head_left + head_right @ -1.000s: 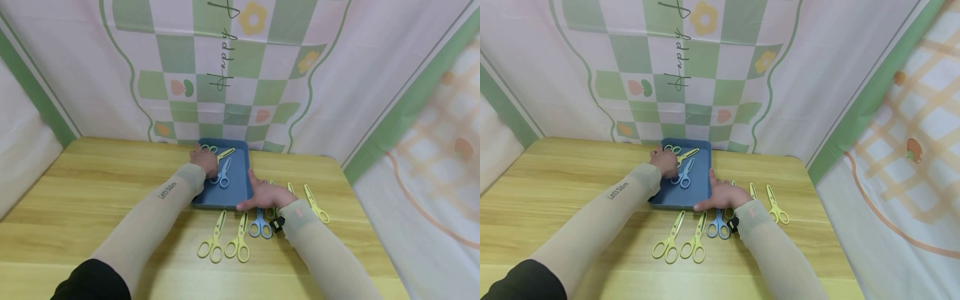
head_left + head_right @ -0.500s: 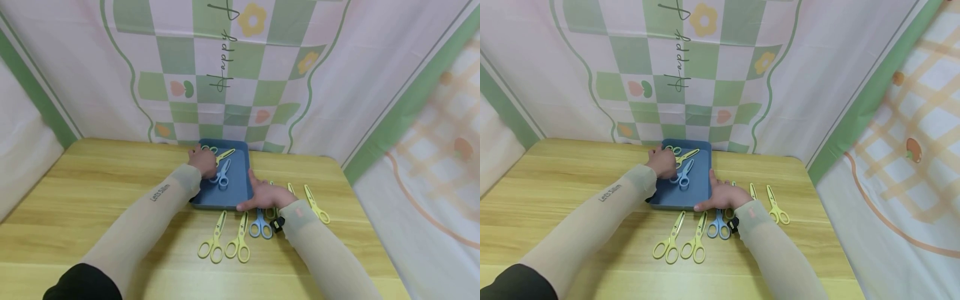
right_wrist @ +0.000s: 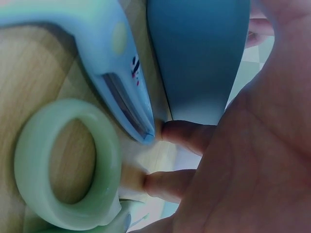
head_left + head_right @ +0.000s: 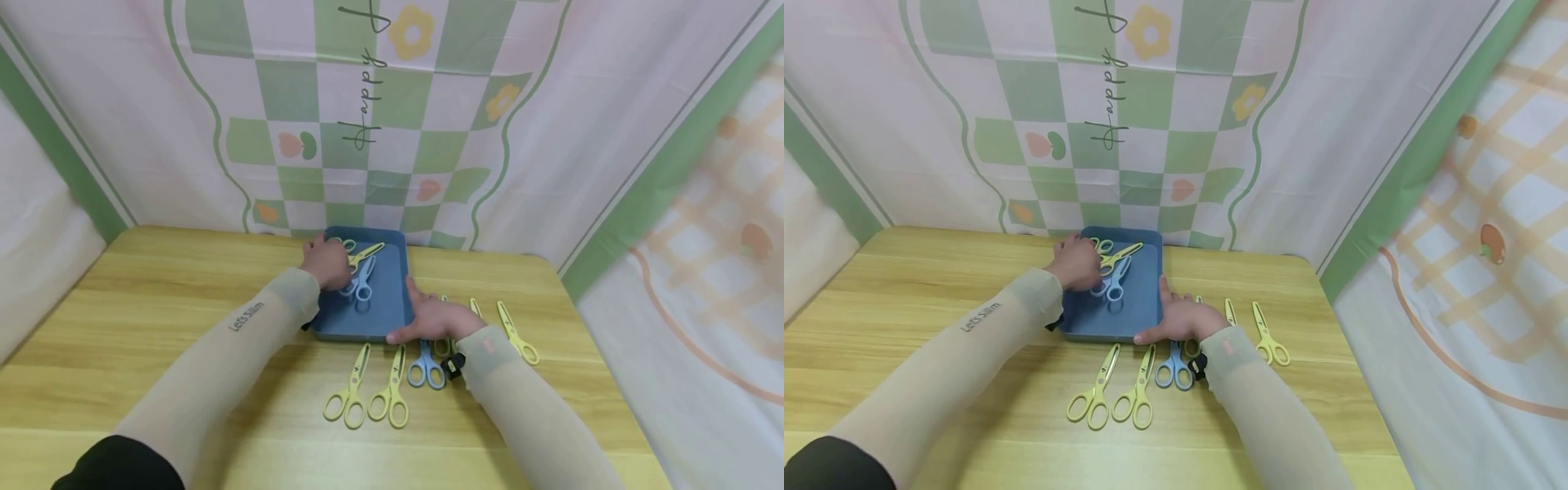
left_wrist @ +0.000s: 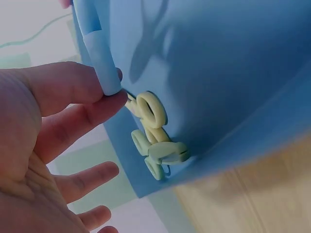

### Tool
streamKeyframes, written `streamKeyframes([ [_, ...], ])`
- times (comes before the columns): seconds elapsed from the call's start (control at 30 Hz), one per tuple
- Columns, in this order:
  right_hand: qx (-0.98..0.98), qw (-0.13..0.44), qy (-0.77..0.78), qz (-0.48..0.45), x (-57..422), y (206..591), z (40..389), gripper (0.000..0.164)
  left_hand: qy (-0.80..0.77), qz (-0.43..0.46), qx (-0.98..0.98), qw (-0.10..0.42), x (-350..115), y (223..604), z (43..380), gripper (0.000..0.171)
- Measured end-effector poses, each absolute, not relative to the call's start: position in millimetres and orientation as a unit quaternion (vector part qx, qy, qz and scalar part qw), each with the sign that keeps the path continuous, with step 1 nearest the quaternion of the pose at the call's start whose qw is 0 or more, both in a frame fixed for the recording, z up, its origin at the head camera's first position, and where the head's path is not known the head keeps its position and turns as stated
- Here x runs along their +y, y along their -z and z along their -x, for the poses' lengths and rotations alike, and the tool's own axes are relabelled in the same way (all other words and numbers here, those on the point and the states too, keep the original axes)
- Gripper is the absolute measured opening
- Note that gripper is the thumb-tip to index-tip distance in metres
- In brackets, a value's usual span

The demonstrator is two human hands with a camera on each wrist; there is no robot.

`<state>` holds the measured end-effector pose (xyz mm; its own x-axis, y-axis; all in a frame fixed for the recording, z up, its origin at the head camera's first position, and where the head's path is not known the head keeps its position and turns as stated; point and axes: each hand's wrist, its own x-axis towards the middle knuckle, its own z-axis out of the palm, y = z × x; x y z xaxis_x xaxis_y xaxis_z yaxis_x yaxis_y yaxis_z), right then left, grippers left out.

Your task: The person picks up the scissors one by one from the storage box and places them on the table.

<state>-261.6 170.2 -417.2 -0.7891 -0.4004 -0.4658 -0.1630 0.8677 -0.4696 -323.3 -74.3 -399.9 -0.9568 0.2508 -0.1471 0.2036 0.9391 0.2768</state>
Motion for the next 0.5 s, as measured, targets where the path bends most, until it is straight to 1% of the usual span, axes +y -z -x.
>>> streamKeyframes([
  [0.17, 0.923, 0.287, 0.207, 0.151, 170.3, 417.1, 261.9, 0.138, -0.140, -0.119, 0.979, 0.088, -81.1, 394.2, 316.4, 0.015],
  [0.5, 0.922, 0.288, 0.208, 0.151, 169.6, 419.3, 262.5, 0.137, -0.130, -0.138, 0.979, 0.070, -88.3, 393.4, 299.3, 0.019],
])
